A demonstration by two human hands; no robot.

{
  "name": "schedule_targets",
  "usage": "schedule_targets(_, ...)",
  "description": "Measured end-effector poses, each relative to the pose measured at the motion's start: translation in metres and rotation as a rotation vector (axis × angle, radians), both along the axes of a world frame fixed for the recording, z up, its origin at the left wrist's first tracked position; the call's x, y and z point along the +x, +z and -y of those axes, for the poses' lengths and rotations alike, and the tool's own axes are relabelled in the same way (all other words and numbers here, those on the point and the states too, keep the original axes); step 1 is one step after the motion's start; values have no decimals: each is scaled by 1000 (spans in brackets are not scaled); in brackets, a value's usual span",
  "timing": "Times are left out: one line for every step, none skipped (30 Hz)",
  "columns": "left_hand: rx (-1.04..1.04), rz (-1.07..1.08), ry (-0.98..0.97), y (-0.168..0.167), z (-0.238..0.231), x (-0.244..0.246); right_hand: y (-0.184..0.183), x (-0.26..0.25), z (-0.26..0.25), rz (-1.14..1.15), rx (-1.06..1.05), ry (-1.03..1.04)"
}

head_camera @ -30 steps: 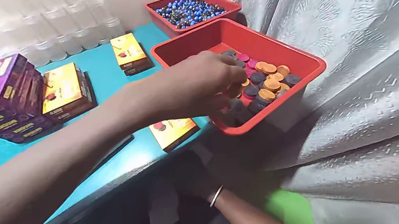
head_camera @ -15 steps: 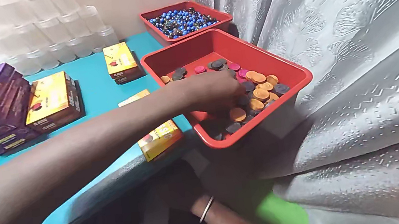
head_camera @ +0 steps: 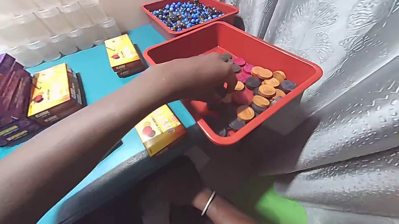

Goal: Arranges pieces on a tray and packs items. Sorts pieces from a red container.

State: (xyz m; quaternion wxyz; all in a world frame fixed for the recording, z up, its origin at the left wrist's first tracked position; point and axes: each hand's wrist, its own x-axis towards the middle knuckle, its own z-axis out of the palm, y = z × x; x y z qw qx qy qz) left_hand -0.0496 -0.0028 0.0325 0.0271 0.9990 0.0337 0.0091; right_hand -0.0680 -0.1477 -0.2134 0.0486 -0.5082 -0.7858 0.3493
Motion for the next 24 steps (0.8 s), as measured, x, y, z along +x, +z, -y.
schedule_targets(21,-45,30,-3,2,-6,-1,-2,0,-1,8,-3)
schedule_targets(41,-81,56,-6,3,-11,-2,-3,0,-2,21,-8)
schedule_targets(56,-85,55,-12,0,-13,0,-2,1,1,13,-18)
schedule_targets(75,-43,14,-26,-11,-15,4,-1,4,12,-15,-34)
schedule_targets(112,66,-73,-49,-32,-15,2,1,8,16,-33,-69)
schedule_targets(120,137,-130,-63,-45,-14,-12,3,13,18,-27,-119)
schedule_targets(110,153,-155,-64,-47,-11,-29,3,14,45,-17,-142)
schedule_targets(103,78,-112,-49,-35,-8,-52,0,10,74,95,-147)
schedule_targets(81,-81,-5,-24,-12,-1,-69,-3,6,84,198,-137)
schedule_targets(72,-164,60,-11,3,5,-74,-4,2,90,244,-114)
schedule_targets(71,-180,73,-6,9,9,-72,-4,0,94,258,-90)
schedule_targets(74,-186,75,-5,11,11,-64,-3,-1,94,262,-67)
schedule_targets(74,-176,67,-6,11,11,-57,-3,-2,93,300,-54)
schedule_targets(69,-170,64,-7,11,11,-47,-1,-2,77,335,-45)
schedule_targets(69,-160,62,-9,11,10,-40,0,-2,70,341,-39)
schedule_targets(74,-149,53,-11,11,9,-32,1,-2,80,317,-32)
schedule_targets(82,-153,51,-12,12,9,-23,2,-2,86,273,-24)
schedule_targets(87,-167,60,-10,13,10,-18,2,-2,88,251,-24)
schedule_targets(80,-161,65,-8,12,11,-17,2,-2,87,250,-26)
schedule_targets(70,-127,72,-4,9,11,-18,3,-2,83,265,-33)
schedule_targets(64,-82,81,0,4,13,-16,4,-1,76,248,-39)
schedule_targets(66,-31,86,5,-2,17,-15,4,0,61,259,-58)
schedule_targets(81,14,78,10,-6,24,-17,3,1,49,307,-79)
schedule_targets(93,48,54,14,-8,32,-21,3,1,47,329,-94)
